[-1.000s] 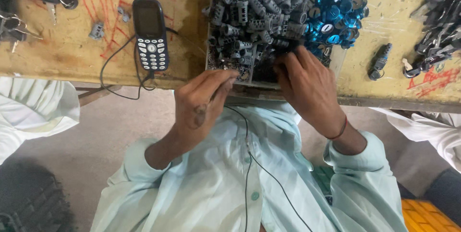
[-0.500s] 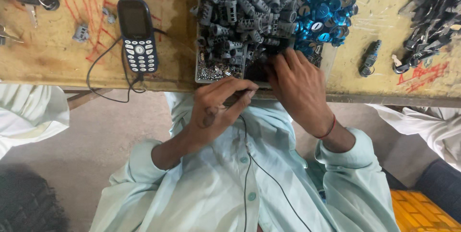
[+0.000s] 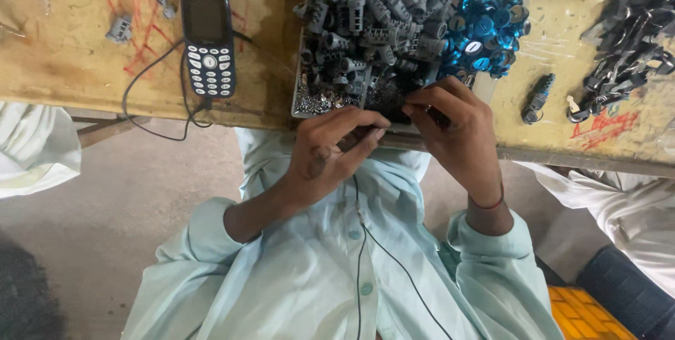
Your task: The person sits at a workbench assembling small plastic components. They pick gray and blue plastic pieces from a compartmented tray, press the pieces together by hand to fit them, and place the assembled parts aside, repeating the cycle with new pieces.
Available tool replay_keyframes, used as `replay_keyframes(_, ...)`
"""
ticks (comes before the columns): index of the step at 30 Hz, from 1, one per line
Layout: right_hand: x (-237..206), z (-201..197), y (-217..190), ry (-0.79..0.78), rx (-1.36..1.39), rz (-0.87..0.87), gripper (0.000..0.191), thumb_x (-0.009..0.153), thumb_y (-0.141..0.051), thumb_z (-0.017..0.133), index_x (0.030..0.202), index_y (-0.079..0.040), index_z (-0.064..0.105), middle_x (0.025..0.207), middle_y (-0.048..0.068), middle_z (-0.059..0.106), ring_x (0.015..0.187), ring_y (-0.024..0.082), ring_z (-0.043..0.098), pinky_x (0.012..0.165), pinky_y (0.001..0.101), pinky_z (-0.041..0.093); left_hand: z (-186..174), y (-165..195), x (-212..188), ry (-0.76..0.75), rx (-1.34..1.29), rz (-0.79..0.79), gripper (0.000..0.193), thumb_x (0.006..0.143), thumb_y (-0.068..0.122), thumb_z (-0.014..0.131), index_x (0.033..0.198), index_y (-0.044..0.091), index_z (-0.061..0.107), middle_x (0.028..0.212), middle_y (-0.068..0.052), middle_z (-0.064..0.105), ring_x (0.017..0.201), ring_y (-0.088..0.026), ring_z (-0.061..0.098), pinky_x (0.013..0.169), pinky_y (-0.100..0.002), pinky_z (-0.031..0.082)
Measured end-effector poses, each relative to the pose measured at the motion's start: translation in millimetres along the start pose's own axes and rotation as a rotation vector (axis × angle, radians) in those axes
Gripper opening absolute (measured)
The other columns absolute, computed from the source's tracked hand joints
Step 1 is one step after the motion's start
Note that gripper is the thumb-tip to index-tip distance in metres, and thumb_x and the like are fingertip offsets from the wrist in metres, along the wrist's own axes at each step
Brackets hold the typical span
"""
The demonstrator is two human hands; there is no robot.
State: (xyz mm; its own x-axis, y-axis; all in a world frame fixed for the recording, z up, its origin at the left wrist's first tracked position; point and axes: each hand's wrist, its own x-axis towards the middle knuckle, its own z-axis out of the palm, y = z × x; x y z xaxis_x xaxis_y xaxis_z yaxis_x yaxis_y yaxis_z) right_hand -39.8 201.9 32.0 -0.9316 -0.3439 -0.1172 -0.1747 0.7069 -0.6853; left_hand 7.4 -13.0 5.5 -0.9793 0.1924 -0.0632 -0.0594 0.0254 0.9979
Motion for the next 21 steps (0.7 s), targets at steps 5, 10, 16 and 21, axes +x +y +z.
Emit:
replay_keyframes(5, -6.1, -2.3, 4.8, 0.000, 0.105, -0.050, 0.016, 0.090, 0.003, 0.075, 0.104, -0.003, 0.071, 0.095, 0.007, 0.067, 0.077, 0.016, 0.066, 0.068, 0.0275, 0.050, 10.8, -3.0, 8.1, 0.032, -0.081, -0.027, 0.014, 0.100, 0.004, 0.069, 0.114, 0.002, 0.071, 0.097, -0.005, 0.072, 0.082, -0.008, 0.071, 0.073, -0.024, 0.060)
replay_keyframes(10, -8.5, -6.5, 8.9, -0.050, 0.244, -0.020, 0.014, 0.090, 0.003, 0.076, 0.101, -0.002, 0.070, 0.096, 0.006, 0.069, 0.079, 0.014, 0.064, 0.069, 0.0273, 0.050, 10.5, -4.2, 6.2, 0.017, -0.177, -0.046, 0.015, 0.103, 0.006, 0.067, 0.116, 0.001, 0.070, 0.102, -0.006, 0.072, 0.085, -0.009, 0.073, 0.075, -0.024, 0.062)
replay_keyframes(16, -13.1, -6.7, 9.4, -0.013, 0.372, -0.127, 0.018, 0.086, 0.004, 0.082, 0.100, -0.003, 0.072, 0.099, 0.008, 0.070, 0.087, 0.016, 0.066, 0.076, 0.0273, 0.053, 20.3, -8.6, 8.1, 0.001, -0.437, -0.210, 0.020, 0.102, 0.008, 0.068, 0.119, -0.001, 0.071, 0.098, -0.009, 0.077, 0.085, -0.011, 0.075, 0.072, -0.025, 0.065)
replay_keyframes(21, -19.8, -9.3, 7.2, -0.022, 0.338, -0.080, 0.018, 0.084, 0.004, 0.082, 0.097, -0.003, 0.072, 0.097, 0.008, 0.070, 0.084, 0.014, 0.067, 0.074, 0.0263, 0.054, 20.6, -10.3, 5.6, -0.027, -0.361, -0.109, 0.019, 0.101, 0.006, 0.069, 0.119, -0.001, 0.072, 0.097, -0.012, 0.078, 0.083, -0.014, 0.078, 0.073, -0.026, 0.066)
